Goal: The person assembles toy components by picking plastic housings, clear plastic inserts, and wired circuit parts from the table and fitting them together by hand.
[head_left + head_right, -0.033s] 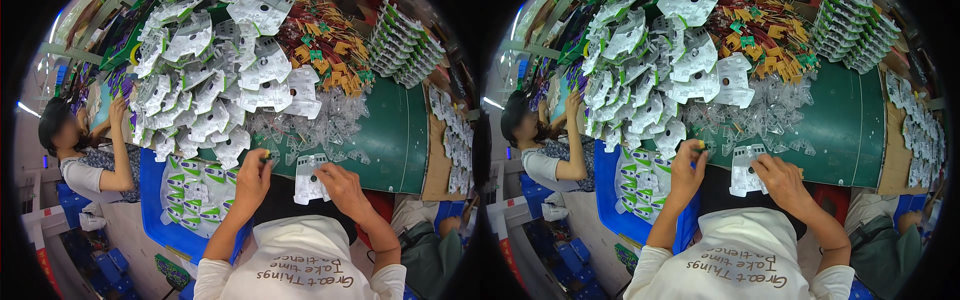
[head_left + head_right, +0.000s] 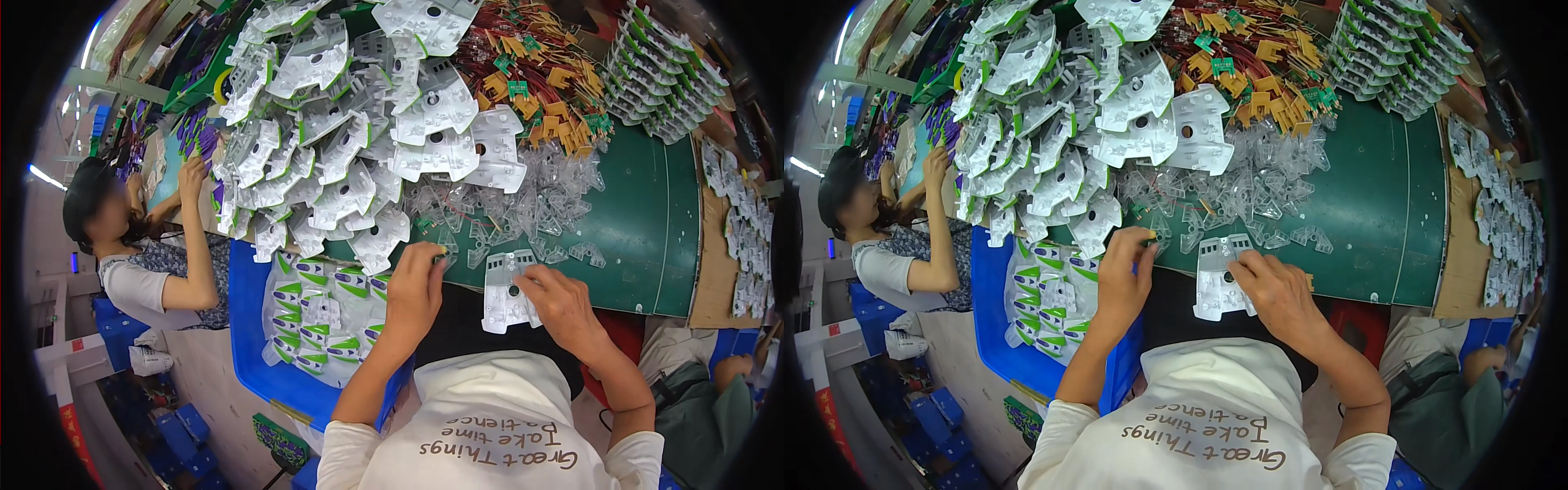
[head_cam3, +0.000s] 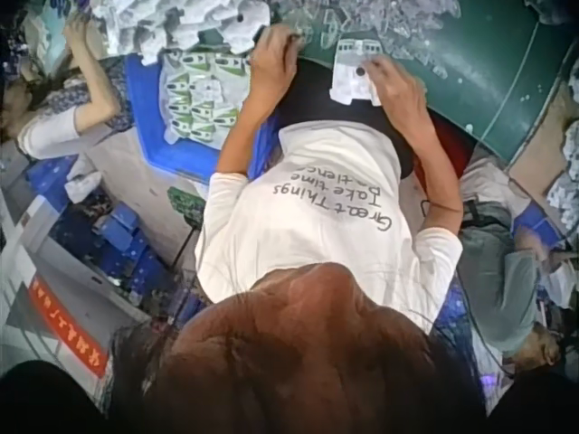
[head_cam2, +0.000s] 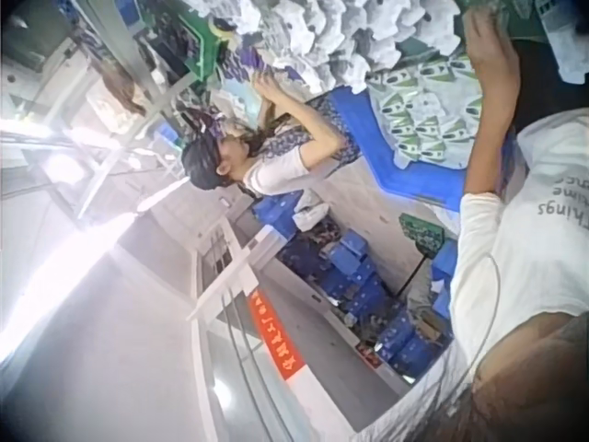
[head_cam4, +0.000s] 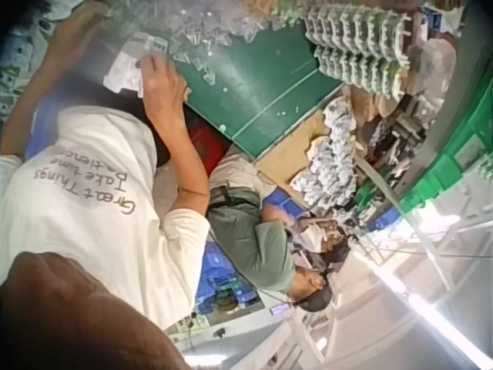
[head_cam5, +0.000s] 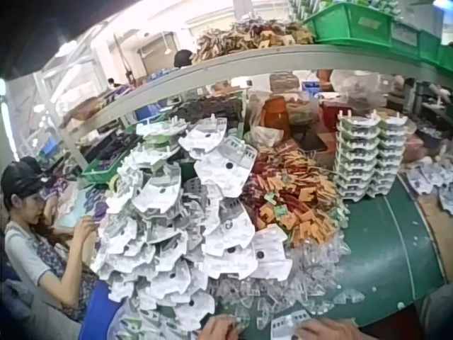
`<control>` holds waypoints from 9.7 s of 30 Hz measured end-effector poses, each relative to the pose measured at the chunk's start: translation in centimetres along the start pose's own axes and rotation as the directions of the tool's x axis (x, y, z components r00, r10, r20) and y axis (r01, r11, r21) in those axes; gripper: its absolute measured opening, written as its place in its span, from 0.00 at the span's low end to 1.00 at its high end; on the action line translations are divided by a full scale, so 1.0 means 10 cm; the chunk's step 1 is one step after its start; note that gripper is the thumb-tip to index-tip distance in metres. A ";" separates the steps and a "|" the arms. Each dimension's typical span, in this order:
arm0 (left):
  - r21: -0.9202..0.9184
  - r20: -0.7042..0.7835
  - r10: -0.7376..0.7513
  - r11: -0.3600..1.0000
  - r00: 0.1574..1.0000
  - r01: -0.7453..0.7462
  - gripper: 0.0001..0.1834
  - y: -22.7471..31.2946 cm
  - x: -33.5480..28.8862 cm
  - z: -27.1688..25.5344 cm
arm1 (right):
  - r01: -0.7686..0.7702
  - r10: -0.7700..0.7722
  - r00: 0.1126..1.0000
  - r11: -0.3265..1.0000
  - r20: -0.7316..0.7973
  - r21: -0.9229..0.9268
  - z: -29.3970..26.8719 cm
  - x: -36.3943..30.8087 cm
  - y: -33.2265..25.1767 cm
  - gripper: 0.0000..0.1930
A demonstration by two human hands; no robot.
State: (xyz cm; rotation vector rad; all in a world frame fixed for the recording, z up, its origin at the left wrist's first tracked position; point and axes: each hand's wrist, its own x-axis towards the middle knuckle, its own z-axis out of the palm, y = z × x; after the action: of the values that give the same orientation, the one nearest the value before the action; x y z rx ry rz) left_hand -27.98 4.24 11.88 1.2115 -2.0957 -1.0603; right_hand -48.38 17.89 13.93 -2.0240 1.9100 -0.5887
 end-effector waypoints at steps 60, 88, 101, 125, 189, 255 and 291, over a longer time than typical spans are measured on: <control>-0.150 0.406 0.559 0.821 0.723 -0.551 0.36 0.17 0.15 0.52 | -0.020 0.018 0.974 1.000 -0.226 -0.007 0.12 -0.33 -0.18 0.15; -0.145 0.192 0.586 0.810 0.787 -0.567 0.13 0.36 -0.20 0.59 | -0.481 0.626 0.345 0.758 -0.699 0.441 -0.58 -0.79 2.25 0.06; -0.157 0.162 0.530 0.846 0.832 -0.509 0.15 0.17 -0.32 0.45 | 0.035 0.039 0.923 0.982 -0.382 0.186 -0.02 0.63 -0.08 0.11; -0.833 0.430 -0.064 0.358 0.901 0.422 0.18 0.37 0.15 0.17 | 0.006 0.190 0.944 0.808 -0.270 0.590 -0.45 0.06 -0.10 0.12; 0.302 0.180 0.806 0.500 0.563 -0.812 0.14 0.44 -0.20 0.14 | -0.329 0.592 0.792 0.618 -0.147 0.714 -0.25 -0.37 0.29 0.04; 0.079 0.438 0.713 0.577 0.548 -0.813 0.14 0.34 0.08 0.66 | -0.048 0.059 0.974 0.997 -0.220 0.055 -0.05 -0.30 0.24 0.12; -0.224 0.472 0.567 0.818 0.676 -0.530 0.39 0.37 0.11 0.75 | -0.127 0.152 0.942 0.987 -0.301 0.099 -0.02 -0.64 -0.13 0.16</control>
State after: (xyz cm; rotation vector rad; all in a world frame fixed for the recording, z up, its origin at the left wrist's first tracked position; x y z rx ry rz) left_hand -35.78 7.28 10.62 0.1809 -2.5534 -1.2279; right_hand -47.52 24.41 14.12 -1.8144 2.1440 -0.9736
